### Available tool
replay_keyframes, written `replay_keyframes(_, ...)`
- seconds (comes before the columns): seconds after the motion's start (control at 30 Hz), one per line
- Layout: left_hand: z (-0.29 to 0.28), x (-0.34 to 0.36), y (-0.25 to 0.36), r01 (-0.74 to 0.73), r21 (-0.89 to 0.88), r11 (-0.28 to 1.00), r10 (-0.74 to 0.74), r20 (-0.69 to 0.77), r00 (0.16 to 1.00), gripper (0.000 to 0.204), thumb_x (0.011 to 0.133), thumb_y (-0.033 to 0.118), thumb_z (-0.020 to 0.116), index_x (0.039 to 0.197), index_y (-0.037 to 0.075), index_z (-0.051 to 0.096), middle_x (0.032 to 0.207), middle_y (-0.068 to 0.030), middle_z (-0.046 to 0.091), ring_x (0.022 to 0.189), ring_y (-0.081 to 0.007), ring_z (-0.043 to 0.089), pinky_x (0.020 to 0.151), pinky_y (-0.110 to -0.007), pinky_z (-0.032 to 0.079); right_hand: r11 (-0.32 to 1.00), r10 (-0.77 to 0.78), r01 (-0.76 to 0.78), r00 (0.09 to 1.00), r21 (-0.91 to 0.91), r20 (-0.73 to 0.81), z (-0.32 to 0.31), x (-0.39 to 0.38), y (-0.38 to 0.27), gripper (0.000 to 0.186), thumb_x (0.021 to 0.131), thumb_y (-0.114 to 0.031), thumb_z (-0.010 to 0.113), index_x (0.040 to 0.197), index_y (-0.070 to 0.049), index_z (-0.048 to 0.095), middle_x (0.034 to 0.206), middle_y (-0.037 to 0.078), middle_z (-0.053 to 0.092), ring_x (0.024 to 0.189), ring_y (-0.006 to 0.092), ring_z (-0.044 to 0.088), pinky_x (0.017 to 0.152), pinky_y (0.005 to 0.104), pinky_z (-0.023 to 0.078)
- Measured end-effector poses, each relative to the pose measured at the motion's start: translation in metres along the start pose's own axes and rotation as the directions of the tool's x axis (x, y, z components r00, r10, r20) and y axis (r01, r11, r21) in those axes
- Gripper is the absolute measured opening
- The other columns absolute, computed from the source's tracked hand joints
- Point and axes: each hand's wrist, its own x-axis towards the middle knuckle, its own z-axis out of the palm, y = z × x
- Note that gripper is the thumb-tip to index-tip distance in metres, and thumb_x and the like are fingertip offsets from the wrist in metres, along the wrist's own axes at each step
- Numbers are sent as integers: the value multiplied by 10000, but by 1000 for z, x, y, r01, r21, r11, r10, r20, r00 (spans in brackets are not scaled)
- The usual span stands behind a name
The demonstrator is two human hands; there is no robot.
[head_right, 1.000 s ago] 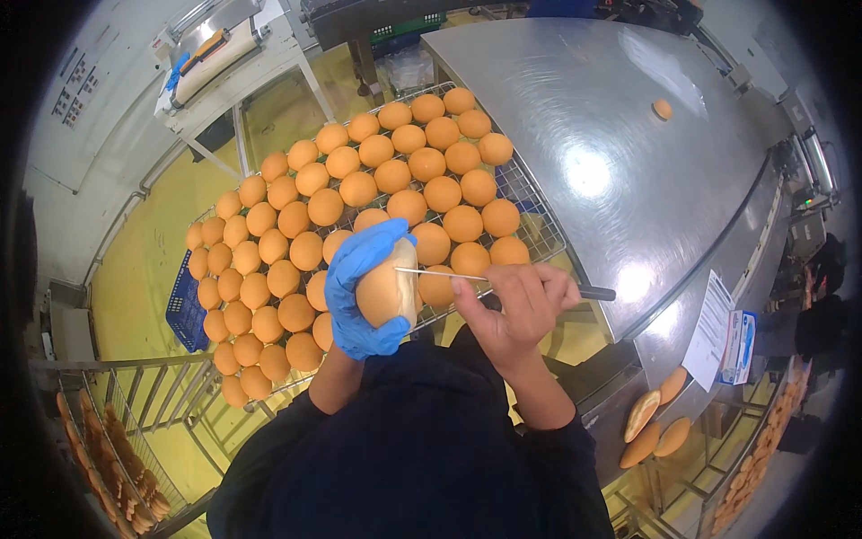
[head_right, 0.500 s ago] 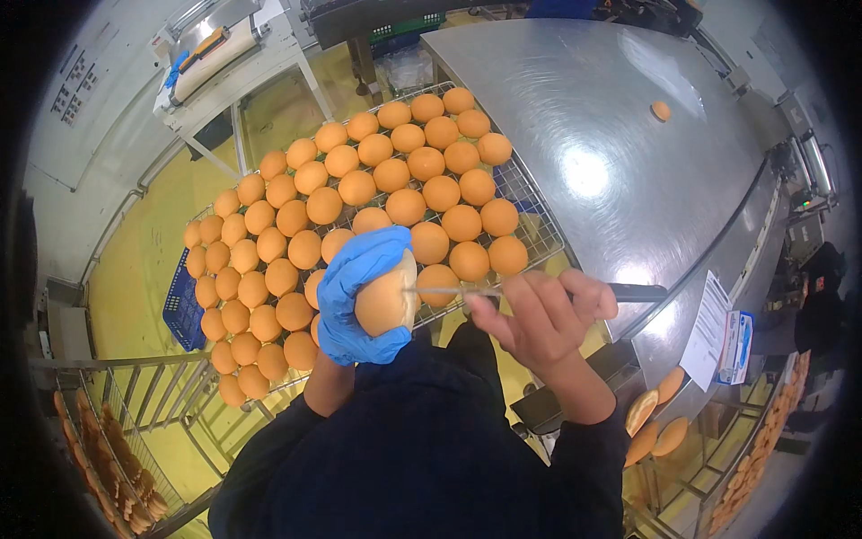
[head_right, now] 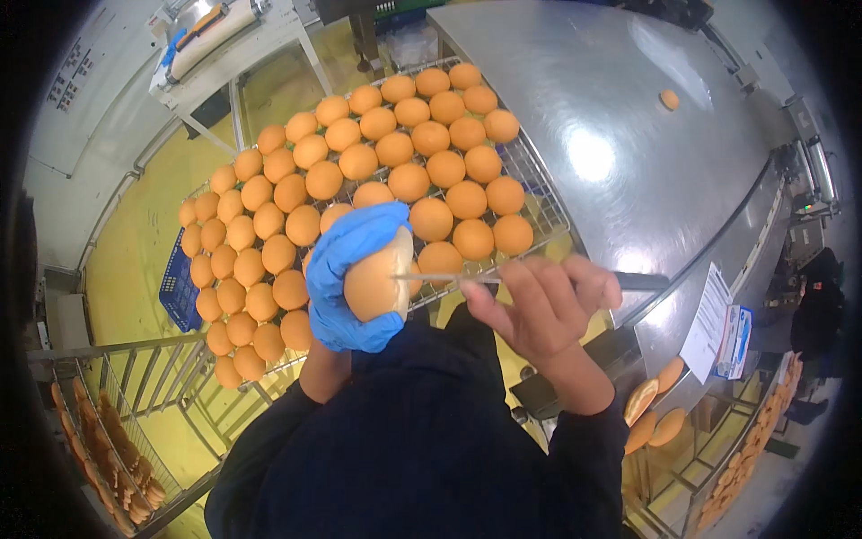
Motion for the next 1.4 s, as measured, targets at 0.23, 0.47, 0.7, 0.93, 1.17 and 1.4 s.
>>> replay_keyframes(0.23,16,-13,-1,201,-328,923,-251,-117,961,746,667,439,677,1197,-39,460,1159,-213,522,1023,-287,552,847,-388,482,988,69,-80,994,135,80,-6,-6,-8,304,613,-374,781,726,-180,576,661,-64,517,706,149,458,714,322,235)
replay_keyframes(0.47,34,3,14,348,-891,290,-599,115,793,732,732,392,602,1266,-60,386,1179,-191,505,1096,-272,524,938,-386,435,966,201,-190,979,174,-46,32,-24,-5,305,584,-358,783,740,-197,577,654,-60,472,747,170,453,731,333,254)
replay_keyframes(0.7,42,1,6,366,-929,58,-622,253,741,645,830,364,524,1293,-50,352,1201,-190,497,1110,-299,513,932,-405,437,921,358,-342,932,186,-62,51,-24,6,246,586,-285,762,731,-193,586,684,-50,501,750,177,462,732,343,261)
replay_keyframes(0.93,48,7,3,511,-855,94,-726,293,623,776,823,548,451,1320,-33,322,1259,-199,462,1099,-330,516,901,-457,459,954,270,-268,963,136,5,45,-27,1,226,601,-313,751,721,-186,606,712,-39,535,758,189,466,745,344,264)
replay_keyframes(1.17,49,13,-5,487,-870,72,-707,300,640,779,821,531,466,1323,-44,311,1223,-221,488,1085,-339,525,900,-467,459,962,200,-206,978,177,54,24,-29,-18,257,588,-302,784,705,-163,602,695,-60,541,751,170,468,760,330,259)
replay_keyframes(1.4,59,15,-36,394,-844,-363,-510,534,674,752,843,510,465,1327,-43,306,1216,-215,497,1043,-359,545,840,-457,497,810,584,-586,810,-20,-49,58,-51,54,171,694,-229,744,731,-128,611,644,-44,536,737,162,470,768,334,278)
